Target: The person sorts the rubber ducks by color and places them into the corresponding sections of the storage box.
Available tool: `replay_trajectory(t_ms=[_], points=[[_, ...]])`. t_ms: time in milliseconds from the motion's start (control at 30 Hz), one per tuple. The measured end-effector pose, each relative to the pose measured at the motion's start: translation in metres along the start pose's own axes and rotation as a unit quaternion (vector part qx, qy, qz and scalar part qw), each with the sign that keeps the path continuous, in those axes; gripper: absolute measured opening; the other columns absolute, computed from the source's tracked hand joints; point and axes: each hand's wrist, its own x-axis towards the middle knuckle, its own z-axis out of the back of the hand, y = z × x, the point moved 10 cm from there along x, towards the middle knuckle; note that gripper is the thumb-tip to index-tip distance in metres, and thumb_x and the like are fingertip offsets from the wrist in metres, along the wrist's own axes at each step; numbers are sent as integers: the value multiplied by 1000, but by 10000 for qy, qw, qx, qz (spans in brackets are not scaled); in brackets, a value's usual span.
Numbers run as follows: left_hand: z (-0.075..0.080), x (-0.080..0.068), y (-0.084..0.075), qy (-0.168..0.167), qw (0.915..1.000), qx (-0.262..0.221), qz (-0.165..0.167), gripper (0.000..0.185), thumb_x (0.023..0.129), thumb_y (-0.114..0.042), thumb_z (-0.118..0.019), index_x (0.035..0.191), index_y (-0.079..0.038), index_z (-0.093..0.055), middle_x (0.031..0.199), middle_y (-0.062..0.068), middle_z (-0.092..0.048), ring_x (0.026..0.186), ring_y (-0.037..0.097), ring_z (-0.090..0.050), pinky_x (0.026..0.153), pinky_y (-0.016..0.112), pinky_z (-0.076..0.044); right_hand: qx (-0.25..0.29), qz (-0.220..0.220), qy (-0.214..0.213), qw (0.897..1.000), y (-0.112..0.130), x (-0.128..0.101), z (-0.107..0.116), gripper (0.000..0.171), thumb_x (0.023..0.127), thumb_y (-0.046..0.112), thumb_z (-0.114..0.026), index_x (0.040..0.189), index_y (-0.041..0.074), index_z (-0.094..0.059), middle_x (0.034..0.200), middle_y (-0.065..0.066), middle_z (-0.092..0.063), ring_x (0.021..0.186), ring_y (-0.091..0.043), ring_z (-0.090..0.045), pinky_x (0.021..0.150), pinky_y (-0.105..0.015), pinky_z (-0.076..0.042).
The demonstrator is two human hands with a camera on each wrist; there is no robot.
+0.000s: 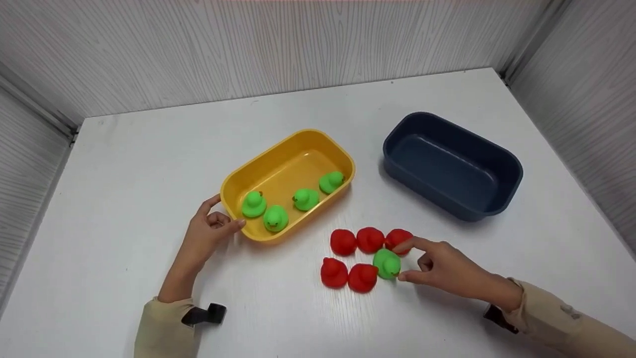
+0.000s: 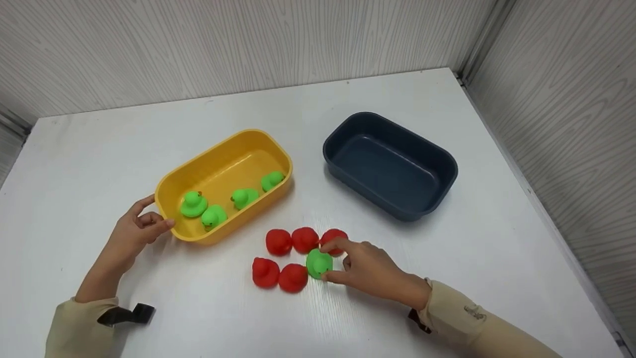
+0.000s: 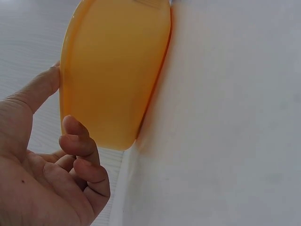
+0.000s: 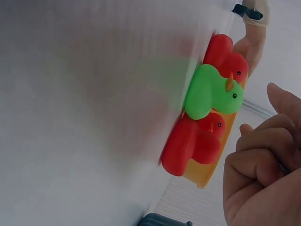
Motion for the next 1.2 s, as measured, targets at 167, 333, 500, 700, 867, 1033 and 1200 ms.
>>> replay_trajectory(t_ms=[167, 333, 500, 700, 867, 1033, 1200], points=[[0, 0, 0, -2, 10000, 36, 15, 83, 86, -26, -72, 152, -11, -23, 79, -6, -54, 72, 9, -45, 64, 20, -39, -319, 51, -81, 9994, 2, 0, -3, 44, 82, 36, -75, 118, 17, -59, 56, 10, -27, 50, -1, -22, 47, -19, -23], [1, 1, -1, -15, 10000, -11, 3, 83, 86, -26, -73, 151, -11, -24, 77, -7, -54, 72, 9, -45, 64, 20, -38, -690, -147, -125, 9974, 0, 1, -4, 43, 81, 37, -76, 116, 18, -60, 56, 11, -28, 51, -2, -23, 49, -19, -22], [0, 1, -2, -14, 10000, -28, 3, 83, 85, -26, -73, 151, -10, -25, 77, -7, -53, 72, 8, -45, 64, 20, -38, -1021, -296, -125, 9943, -1, 2, -5, 42, 80, 34, -77, 116, 18, -61, 57, 11, -33, 52, -3, -29, 50, -20, -24], [0, 2, 1, -2, 10000, 13, -6, 84, 85, -26, -73, 151, -11, -24, 77, -7, -53, 72, 9, -44, 65, 20, -38, -1286, -306, -149, 9911, -1, 5, -6, 42, 80, 32, -77, 117, 18, -62, 62, 12, -46, 57, -5, -40, 52, -20, -31], [0, 2, 1, -3, 10000, 51, 20, 84, 85, -28, -73, 151, -12, -24, 78, -6, -52, 74, 9, -44, 65, 21, -38, -1431, -314, -225, 9890, -1, 6, -5, 40, 80, 31, -77, 116, 18, -63, 62, 11, -47, 59, -6, -41, 54, -20, -32], [-1, 2, 1, -3, 9999, 125, 63, 84, 85, -30, -73, 152, -12, -24, 80, -5, -53, 75, 10, -45, 66, 20, -38, -1387, -271, -255, 9896, -1, 5, -6, 36, 81, 28, -77, 113, 18, -64, 56, 11, -36, 54, -4, -33, 51, -20, -26], [0, 2, 1, -9, 9998, 190, 75, 85, 86, -31, -73, 152, -12, -23, 79, -6, -53, 75, 10, -45, 66, 20, -39, -1293, -193, -240, 9911, 0, 3, -6, 33, 82, 23, -75, 111, 19, -62, 54, 12, -29, 52, -3, -25, 51, -20, -23]])
